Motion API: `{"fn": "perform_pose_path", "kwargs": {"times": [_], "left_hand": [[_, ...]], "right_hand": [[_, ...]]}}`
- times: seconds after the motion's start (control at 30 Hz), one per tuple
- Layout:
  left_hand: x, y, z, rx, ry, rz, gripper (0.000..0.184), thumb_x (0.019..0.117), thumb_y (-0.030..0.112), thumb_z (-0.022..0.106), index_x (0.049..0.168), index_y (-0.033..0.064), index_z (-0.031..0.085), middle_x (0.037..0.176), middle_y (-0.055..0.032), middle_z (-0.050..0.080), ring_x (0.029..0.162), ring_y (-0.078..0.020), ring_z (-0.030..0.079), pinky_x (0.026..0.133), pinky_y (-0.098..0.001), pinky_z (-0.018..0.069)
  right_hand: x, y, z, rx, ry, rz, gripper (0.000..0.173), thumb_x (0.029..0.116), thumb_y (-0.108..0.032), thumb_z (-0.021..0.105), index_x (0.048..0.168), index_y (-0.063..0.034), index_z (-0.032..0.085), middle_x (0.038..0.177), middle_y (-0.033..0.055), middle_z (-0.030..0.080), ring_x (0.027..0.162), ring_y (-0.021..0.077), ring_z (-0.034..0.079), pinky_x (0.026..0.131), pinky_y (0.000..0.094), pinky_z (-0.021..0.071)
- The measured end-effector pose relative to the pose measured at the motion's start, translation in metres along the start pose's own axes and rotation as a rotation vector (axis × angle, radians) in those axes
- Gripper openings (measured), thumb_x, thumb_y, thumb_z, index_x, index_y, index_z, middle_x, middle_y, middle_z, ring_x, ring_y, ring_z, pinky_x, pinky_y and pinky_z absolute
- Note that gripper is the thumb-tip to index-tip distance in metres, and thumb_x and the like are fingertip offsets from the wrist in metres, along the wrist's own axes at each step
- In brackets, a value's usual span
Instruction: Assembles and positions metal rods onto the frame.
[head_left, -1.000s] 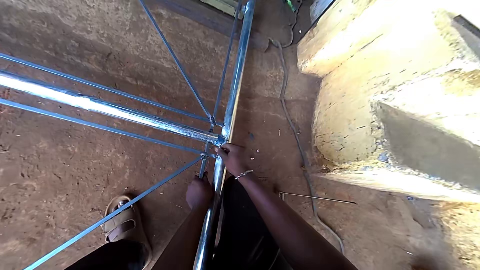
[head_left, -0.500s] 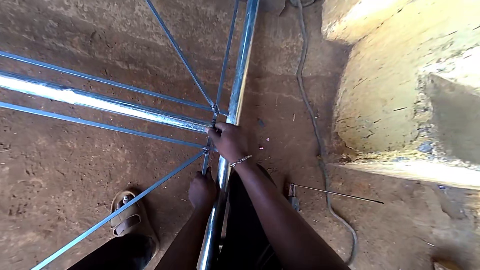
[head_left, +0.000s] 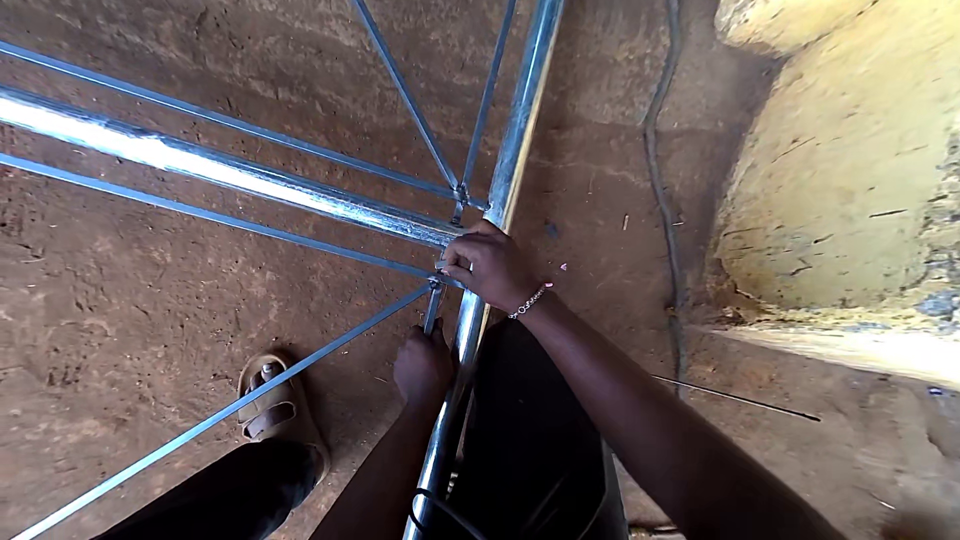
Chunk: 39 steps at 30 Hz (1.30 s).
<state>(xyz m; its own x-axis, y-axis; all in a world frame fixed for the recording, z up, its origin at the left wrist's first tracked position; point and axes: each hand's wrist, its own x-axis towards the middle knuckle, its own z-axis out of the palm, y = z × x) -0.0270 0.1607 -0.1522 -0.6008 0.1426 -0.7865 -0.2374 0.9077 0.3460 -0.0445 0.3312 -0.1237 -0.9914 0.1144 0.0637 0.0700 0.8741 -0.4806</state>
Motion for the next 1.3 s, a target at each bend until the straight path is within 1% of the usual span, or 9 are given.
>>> {"fn": "perform_pose_path", "kwargs": {"times": [0.1,0.23,0.4,0.5,0.6,0.73,0.83,1.0,1.3], "left_hand": [[-0.002,0.000,0.000,0.019,0.013,0.007,0.055,0.1061,0.059,0.043,0.115,0.0097,0.066,0.098,-0.0170,0.072,0.097,-0.0377,0.071,0.079,-0.0606,0.0558],[-0.001,0.000,0.000,0.009,0.015,-0.001,0.054,0.1060,0.058,0.044,0.110,0.0100,0.067,0.096,-0.0153,0.072,0.094,-0.0355,0.072,0.077,-0.0582,0.0566],[0.000,0.001,-0.001,0.020,0.001,-0.007,0.054,0.1058,0.059,0.044,0.110,0.0103,0.067,0.096,-0.0151,0.072,0.095,-0.0352,0.072,0.077,-0.0584,0.0565],[0.000,0.000,0.000,0.013,0.010,0.003,0.053,0.1061,0.058,0.044,0.109,0.0101,0.067,0.095,-0.0150,0.072,0.094,-0.0352,0.072,0.076,-0.0575,0.0567],[0.000,0.001,-0.001,0.006,0.009,0.004,0.053,0.1065,0.057,0.044,0.109,0.0096,0.067,0.095,-0.0150,0.072,0.094,-0.0350,0.072,0.077,-0.0574,0.0566],[-0.001,0.002,-0.002,0.011,-0.002,-0.002,0.053,0.1063,0.058,0.043,0.110,0.0102,0.067,0.096,-0.0151,0.072,0.095,-0.0353,0.072,0.078,-0.0578,0.0565],[0.000,0.001,-0.002,-0.007,0.007,0.007,0.054,0.1062,0.058,0.044,0.109,0.0094,0.067,0.095,-0.0154,0.072,0.094,-0.0352,0.072,0.077,-0.0584,0.0563],[0.000,0.001,-0.002,0.006,0.005,0.001,0.054,0.1061,0.059,0.044,0.109,0.0098,0.067,0.096,-0.0148,0.072,0.095,-0.0348,0.072,0.078,-0.0583,0.0562],[0.000,0.001,-0.001,0.014,0.016,0.005,0.052,0.1058,0.057,0.046,0.109,0.0102,0.067,0.096,-0.0142,0.072,0.095,-0.0336,0.072,0.078,-0.0572,0.0564]], "right_hand": [[0.011,0.007,0.000,-0.130,-0.092,-0.261,0.012,0.0927,-0.003,0.070,0.102,-0.0059,0.076,0.095,0.0102,0.076,0.097,0.0307,0.071,0.089,0.0425,0.0574],[0.020,0.006,-0.011,-0.218,-0.225,-0.363,0.026,0.1007,-0.002,0.058,0.122,-0.0046,0.072,0.108,0.0144,0.073,0.102,0.0320,0.071,0.089,0.0438,0.0589],[0.022,0.004,-0.019,-0.274,-0.329,-0.318,0.022,0.1005,0.000,0.056,0.117,-0.0017,0.071,0.112,0.0173,0.065,0.104,0.0336,0.068,0.087,0.0444,0.0590],[0.021,0.009,-0.017,-0.262,-0.351,-0.345,0.020,0.1010,-0.005,0.057,0.115,-0.0010,0.070,0.114,0.0173,0.066,0.105,0.0339,0.068,0.088,0.0445,0.0586],[0.022,0.014,-0.016,-0.274,-0.353,-0.421,0.014,0.0996,-0.007,0.061,0.107,-0.0046,0.073,0.111,0.0125,0.072,0.105,0.0300,0.070,0.089,0.0441,0.0584],[0.028,0.021,-0.014,-0.313,-0.349,-0.518,0.015,0.0987,-0.004,0.060,0.099,-0.0085,0.075,0.104,0.0069,0.074,0.100,0.0261,0.071,0.086,0.0411,0.0582],[0.033,0.019,-0.016,-0.351,-0.406,-0.559,0.016,0.0974,0.001,0.060,0.098,-0.0070,0.074,0.101,0.0088,0.073,0.096,0.0287,0.070,0.081,0.0435,0.0577],[0.037,0.018,-0.016,-0.370,-0.452,-0.583,0.015,0.0984,0.000,0.059,0.097,-0.0056,0.073,0.098,0.0105,0.071,0.093,0.0305,0.070,0.077,0.0448,0.0577],[0.041,0.011,-0.016,-0.369,-0.515,-0.526,0.017,0.1000,0.000,0.057,0.101,-0.0049,0.073,0.102,0.0115,0.073,0.099,0.0310,0.071,0.082,0.0457,0.0579]]}}
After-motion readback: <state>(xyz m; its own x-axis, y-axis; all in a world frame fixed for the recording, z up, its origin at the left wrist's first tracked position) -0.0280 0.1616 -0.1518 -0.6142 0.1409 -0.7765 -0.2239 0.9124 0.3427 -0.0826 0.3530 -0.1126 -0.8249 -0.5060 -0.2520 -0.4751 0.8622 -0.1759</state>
